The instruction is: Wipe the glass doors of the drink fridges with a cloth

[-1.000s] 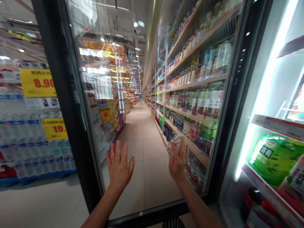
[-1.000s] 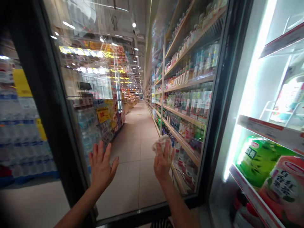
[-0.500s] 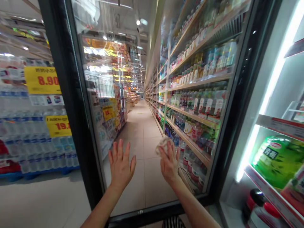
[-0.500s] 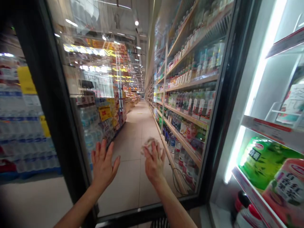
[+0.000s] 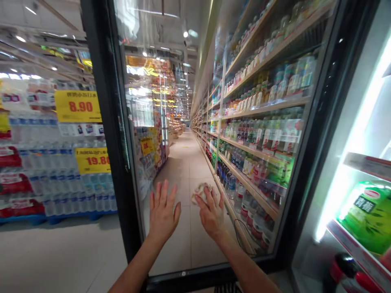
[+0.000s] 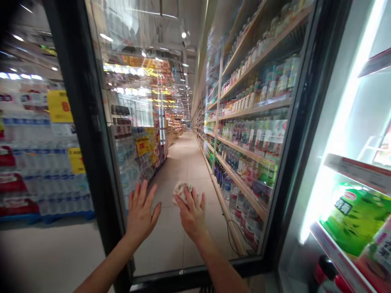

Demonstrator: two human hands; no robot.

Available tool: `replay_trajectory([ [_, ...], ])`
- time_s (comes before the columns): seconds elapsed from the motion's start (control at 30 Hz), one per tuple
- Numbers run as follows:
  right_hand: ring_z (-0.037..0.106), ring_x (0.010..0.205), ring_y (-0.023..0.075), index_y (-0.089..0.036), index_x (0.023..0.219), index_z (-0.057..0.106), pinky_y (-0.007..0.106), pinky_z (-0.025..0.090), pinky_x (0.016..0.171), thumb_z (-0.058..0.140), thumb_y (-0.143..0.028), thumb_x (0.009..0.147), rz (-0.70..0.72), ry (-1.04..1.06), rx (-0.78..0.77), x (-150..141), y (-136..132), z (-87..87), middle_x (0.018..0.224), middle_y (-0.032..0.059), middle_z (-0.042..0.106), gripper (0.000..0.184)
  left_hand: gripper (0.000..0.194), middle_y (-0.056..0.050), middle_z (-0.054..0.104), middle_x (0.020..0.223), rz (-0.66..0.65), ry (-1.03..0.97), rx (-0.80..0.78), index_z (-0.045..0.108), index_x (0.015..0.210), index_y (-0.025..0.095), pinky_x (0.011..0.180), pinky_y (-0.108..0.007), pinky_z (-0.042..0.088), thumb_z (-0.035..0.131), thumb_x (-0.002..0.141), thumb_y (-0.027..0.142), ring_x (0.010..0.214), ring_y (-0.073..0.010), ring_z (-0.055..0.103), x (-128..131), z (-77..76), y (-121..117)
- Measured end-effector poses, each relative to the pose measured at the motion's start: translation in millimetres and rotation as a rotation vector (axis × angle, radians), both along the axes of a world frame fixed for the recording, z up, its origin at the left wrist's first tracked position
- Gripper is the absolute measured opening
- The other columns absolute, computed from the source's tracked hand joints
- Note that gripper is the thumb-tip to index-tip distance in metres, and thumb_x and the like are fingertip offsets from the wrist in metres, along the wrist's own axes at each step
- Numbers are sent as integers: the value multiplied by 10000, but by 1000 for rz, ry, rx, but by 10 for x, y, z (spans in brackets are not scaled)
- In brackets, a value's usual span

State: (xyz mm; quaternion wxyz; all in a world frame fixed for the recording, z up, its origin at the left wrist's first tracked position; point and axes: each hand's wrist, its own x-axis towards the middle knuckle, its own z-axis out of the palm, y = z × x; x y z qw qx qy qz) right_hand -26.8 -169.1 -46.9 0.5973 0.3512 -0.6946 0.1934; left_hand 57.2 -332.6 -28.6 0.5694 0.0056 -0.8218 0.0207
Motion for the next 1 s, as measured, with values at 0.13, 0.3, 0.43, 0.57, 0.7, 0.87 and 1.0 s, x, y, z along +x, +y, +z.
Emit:
replay_trajectory([
  [0.13, 235, 1340, 249, -269, 1318, 389, 525, 148, 1072, 419, -165, 824, -65, -1, -170, -114, 75, 365, 1442, 90, 297, 506, 624, -101, 247, 1455, -40, -46, -83, 243, 1382, 230, 1068, -471, 226, 493, 812, 190, 1349, -258, 190, 110, -3, -158],
  [0.3, 229, 1342, 239, -255, 1265, 456, 517, 157, 1069, 430, -149, 823, -21, 21, -73, -69, -60, 314, 1415, 98, 348, 456, 600, -136, 324, 1417, 3, -86, -85, 251, 1373, 180, 1068, -464, 239, 479, 818, 189, 1337, -245, 236, 304, -82, -349],
  [0.43, 294, 1313, 170, -310, 1172, 531, 470, 106, 1096, 471, -145, 815, 117, 117, 199, 116, -354, 132, 1287, 17, 523, 399, 595, -138, 298, 1425, -45, -70, 20, 240, 1372, 184, 1052, -459, 292, 464, 821, 172, 1329, -251, 255, 422, -118, -426],
  [0.57, 265, 1328, 197, -286, 1243, 473, 501, 84, 1082, 436, -159, 832, 96, 65, 78, 196, -625, 512, 1327, 56, 481, 431, 593, -130, 287, 1423, -120, 39, 108, 243, 1365, 202, 1050, -454, 311, 470, 819, 155, 1319, -250, 273, 494, -59, -423],
  [0.7, 226, 1343, 215, -269, 1266, 444, 517, 78, 1086, 431, -218, 849, 164, 75, 170, 314, -869, 457, 1390, 48, 401, 421, 574, -128, 313, 1402, -134, 130, 155, 278, 1346, 205, 1052, -459, 306, 485, 813, 149, 1307, -250, 293, 549, 8, -376],
  [0.87, 197, 1349, 195, -243, 1184, 521, 487, 34, 1109, 398, -257, 873, 254, 207, 415, 410, -1060, 223, 1415, 1, 364, 335, 544, -134, 328, 1389, -127, 140, 181, 310, 1326, 196, 1037, -437, 330, 492, 815, 159, 1292, -242, 318, 598, 35, -375],
  [1.0, 167, 1360, 214, -258, 1274, 429, 550, 37, 1079, 383, -236, 876, 182, 58, 172, 398, -1143, 644, 1422, 36, 349, 401, 544, -147, 333, 1383, -124, 154, 197, 308, 1323, 179, 1040, -441, 318, 494, 813, 158, 1294, -242, 311, 586, 49, -345],
])
